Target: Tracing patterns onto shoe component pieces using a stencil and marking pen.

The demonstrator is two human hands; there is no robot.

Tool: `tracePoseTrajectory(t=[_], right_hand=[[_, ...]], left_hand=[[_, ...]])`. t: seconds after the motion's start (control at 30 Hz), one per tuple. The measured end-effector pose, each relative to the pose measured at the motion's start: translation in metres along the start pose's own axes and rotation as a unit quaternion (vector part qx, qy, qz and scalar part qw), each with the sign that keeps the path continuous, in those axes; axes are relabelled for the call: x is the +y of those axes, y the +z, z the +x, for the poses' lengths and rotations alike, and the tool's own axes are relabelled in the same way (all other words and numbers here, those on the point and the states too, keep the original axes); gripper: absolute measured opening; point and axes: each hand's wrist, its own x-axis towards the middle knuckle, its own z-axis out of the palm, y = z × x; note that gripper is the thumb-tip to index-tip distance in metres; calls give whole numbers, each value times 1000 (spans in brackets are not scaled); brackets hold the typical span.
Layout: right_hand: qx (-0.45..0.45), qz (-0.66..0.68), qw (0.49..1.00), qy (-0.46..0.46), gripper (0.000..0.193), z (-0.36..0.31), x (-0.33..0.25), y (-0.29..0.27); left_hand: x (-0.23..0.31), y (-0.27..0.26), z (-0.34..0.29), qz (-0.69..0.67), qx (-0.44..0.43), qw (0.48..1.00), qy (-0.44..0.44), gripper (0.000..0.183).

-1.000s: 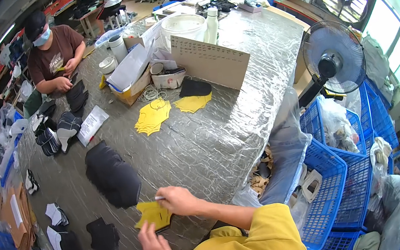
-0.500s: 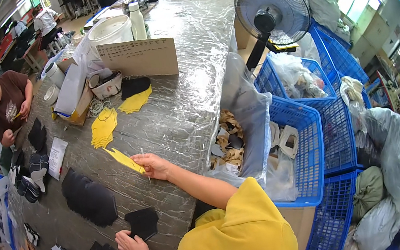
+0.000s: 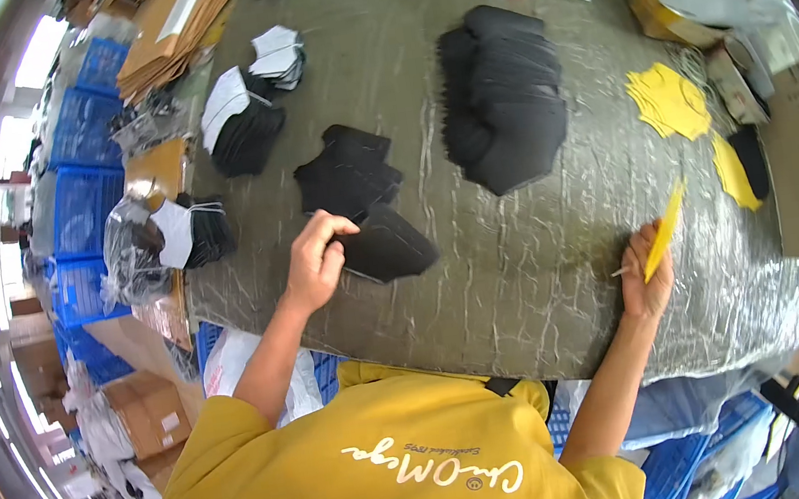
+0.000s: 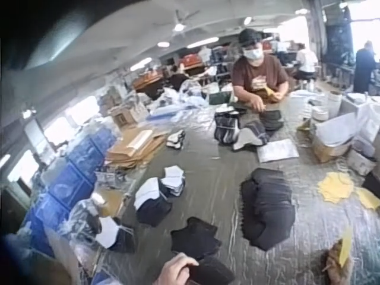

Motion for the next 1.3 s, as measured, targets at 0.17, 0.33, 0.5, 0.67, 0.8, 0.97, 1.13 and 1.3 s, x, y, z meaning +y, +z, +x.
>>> tracePoseTrajectory(t=[0.17, 0.33, 0.5, 0.67, 0.8, 0.97, 1.13, 1.3], right_hand=[[-13, 13, 1000, 18, 36, 5, 6, 8], [34, -7, 999, 8, 30, 3, 13, 24], [25, -14, 1000, 7, 26, 2, 13, 28], [47, -66, 997, 11, 29, 1, 15, 31], [65, -90, 994, 9, 31, 1, 17, 38], [126, -304, 943, 50, 21, -1, 18, 57], [18, -603, 792, 91, 14, -9, 50, 107], [-31, -734, 674, 84, 17, -11, 88, 129]], left_hand=[[-36, -41, 19, 59, 82, 995, 12, 27], [-31, -26, 63, 272, 149, 948, 67, 43], [9, 79, 81, 179, -31, 961, 207, 54], [33, 144, 69, 188, -117, 946, 235, 60], [21, 127, 40, 152, -205, 930, 263, 54], [20, 93, -3, 18, -255, 936, 243, 47], [20, 74, -20, -82, -68, 981, 163, 34], [47, 94, -10, 78, -157, 972, 158, 51]])
